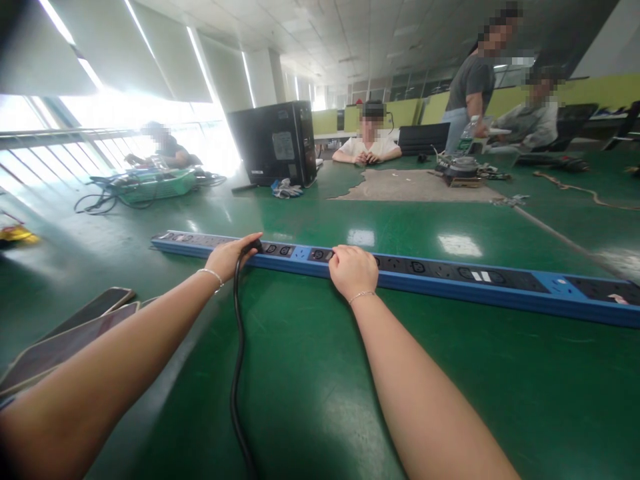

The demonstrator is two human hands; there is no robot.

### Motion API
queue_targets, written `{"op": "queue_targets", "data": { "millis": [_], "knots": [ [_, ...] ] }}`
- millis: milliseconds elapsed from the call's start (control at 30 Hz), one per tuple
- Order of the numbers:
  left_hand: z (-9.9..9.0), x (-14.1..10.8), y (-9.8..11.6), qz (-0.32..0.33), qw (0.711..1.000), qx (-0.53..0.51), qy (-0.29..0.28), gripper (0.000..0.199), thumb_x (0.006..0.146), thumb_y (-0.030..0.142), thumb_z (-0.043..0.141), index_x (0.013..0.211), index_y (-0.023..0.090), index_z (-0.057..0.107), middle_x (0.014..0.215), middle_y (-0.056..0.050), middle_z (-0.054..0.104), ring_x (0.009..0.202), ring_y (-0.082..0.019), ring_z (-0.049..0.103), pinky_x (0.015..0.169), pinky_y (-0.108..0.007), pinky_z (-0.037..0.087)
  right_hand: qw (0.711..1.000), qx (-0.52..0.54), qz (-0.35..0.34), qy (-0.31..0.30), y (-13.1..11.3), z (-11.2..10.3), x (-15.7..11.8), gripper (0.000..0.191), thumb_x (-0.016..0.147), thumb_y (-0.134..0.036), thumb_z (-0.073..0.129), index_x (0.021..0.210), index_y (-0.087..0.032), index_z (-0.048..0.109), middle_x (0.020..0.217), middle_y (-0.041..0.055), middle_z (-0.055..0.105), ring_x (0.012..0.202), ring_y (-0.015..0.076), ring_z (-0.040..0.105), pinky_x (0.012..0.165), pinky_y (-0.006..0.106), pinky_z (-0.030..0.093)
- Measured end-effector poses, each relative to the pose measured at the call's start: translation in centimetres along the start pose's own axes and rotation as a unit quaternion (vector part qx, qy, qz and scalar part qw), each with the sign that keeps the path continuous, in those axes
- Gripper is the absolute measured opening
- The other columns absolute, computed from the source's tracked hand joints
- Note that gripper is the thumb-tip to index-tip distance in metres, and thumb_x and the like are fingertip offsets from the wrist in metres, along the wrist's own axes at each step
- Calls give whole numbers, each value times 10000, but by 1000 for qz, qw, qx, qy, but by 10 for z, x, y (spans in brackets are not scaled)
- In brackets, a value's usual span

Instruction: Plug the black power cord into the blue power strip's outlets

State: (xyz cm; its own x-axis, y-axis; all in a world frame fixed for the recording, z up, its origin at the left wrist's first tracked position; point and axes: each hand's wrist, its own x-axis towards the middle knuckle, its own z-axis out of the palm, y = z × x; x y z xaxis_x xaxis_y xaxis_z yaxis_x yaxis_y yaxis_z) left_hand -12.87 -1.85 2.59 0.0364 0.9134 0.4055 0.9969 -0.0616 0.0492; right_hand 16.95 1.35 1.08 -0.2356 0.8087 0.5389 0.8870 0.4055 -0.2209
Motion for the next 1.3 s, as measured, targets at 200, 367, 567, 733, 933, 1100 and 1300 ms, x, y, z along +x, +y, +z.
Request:
{"op": "queue_targets", "data": {
  "millis": [200,367,567,733,933,1100,1300],
  "knots": [
    [6,-7,1,16,999,-46,25,462,889,395,436,1343,312,437,1115,-46,664,974,-227,632,855,-334,466,1000,-2,1,0,1,0,0,343,851,-242,381,1010,-213,684,1078,36,684,1007,191,593,843,335,408],
    [4,-4,3,-5,999,-29,18,441,886,431,439,1314,330,470,1093,-39,677,966,-235,638,849,-345,469,1000,-3,-2,-2,1,0,0,347,856,-245,377,1014,-210,684,1083,35,682,1003,189,594,849,333,405],
    [-3,0,7,-29,999,7,-15,422,893,447,425,1298,345,484,1089,-22,681,973,-220,639,854,-315,463,1000,-5,-2,-6,0,0,1,347,850,-242,382,1009,-206,688,1086,42,681,1001,196,592,849,331,405],
    [-3,0,5,-14,1000,7,-18,421,905,428,401,1310,340,470,1092,-24,681,960,-217,645,847,-310,466,1000,-6,-4,-6,0,0,0,345,850,-239,383,1011,-210,687,1086,40,681,997,191,593,845,325,406],
    [-2,2,4,-24,999,13,-27,426,898,449,398,1307,354,467,1012,-28,701,894,-223,660,801,-318,477,1000,-7,3,-8,0,-1,0,342,852,-242,385,1013,-212,685,1079,33,684,1010,191,593,848,331,407],
    [3,0,4,-27,999,-21,-3,410,895,413,420,1286,318,498,1013,-30,698,891,-210,656,800,-299,476,1000,-3,-5,-8,1,1,0,342,854,-241,385,1022,-213,681,1101,33,675,1023,187,588,856,331,405],
    [14,-4,5,-48,996,-57,52,383,886,385,445,1244,290,545,1002,-36,696,873,-210,650,801,-306,480,1000,3,-5,5,1,3,0,339,849,-239,386,1001,-215,687,1080,31,683,1000,191,593,848,333,406]
  ]
}}
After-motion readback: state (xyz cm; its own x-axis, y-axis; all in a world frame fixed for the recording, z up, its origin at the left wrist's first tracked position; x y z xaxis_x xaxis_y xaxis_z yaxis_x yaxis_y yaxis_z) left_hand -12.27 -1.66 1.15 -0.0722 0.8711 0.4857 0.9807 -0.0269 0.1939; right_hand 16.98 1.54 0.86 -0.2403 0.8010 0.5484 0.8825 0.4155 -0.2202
